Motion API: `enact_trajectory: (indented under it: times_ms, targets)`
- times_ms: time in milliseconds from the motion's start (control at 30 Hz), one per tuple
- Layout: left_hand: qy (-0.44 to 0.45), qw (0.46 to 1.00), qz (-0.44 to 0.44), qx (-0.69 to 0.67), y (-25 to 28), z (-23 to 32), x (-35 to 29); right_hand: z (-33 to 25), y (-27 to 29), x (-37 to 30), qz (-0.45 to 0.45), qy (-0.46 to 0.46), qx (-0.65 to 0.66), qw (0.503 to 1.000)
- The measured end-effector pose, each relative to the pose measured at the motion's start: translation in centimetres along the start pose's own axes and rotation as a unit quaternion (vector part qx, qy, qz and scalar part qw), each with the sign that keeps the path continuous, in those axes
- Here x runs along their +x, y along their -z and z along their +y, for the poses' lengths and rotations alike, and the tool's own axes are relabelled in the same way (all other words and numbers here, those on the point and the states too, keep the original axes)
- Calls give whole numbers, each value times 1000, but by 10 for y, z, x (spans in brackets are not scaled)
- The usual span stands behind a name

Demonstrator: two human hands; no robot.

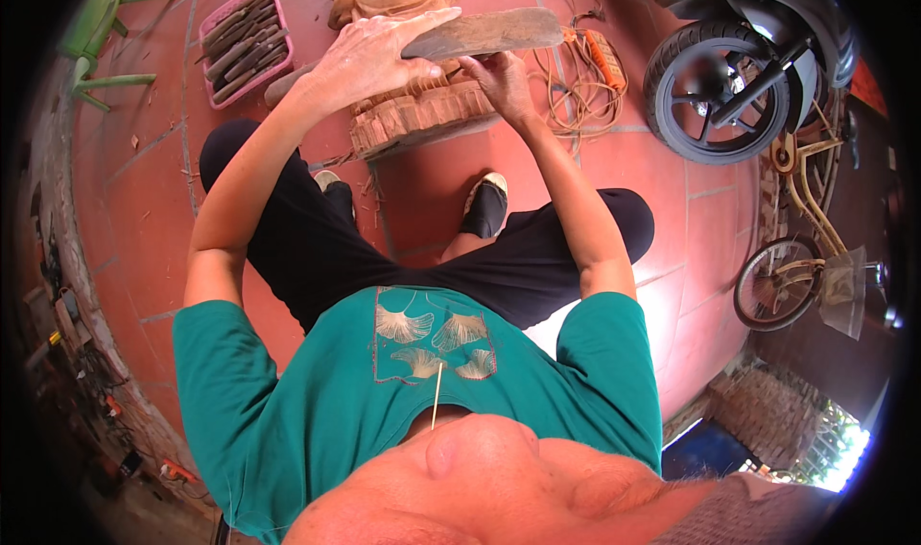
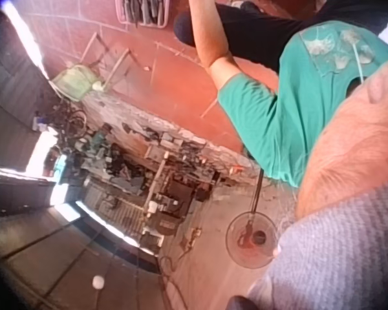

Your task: The person carves a wooden sculpture using a chisel and mallet, repeatedly striking the chisel to shape the wood. The person occasionally pauses to inspect the work and adjust the tool.

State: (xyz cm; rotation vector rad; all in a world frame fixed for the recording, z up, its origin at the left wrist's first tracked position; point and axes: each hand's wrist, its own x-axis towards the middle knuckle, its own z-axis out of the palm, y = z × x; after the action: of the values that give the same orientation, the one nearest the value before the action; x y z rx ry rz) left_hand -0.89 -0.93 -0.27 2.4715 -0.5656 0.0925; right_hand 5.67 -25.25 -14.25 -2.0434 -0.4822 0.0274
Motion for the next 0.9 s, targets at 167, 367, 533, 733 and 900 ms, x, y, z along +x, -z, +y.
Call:
enact_trajectory:
  times_ms: [167,367,533,733,900]
  targets:
    - [34,999,-21,0,8,-2,-1,-11,3,-7,1,-39,98,994]
    - [-29,998,38,-30,5,-4,-2,-14,3,-4,3,-19,10,1000]
    - [-6,1000,15,-6,-1,-7,-2,-20,1,-4,-1,-18,-29,999]
    - [-4,999,2,-38,10,4,-1,-10,1,-7,16,7,-20,1000]
    - [-19,999,3,-40,5,-2,-2,-21,1,-6,-6,-6,-17,1000]
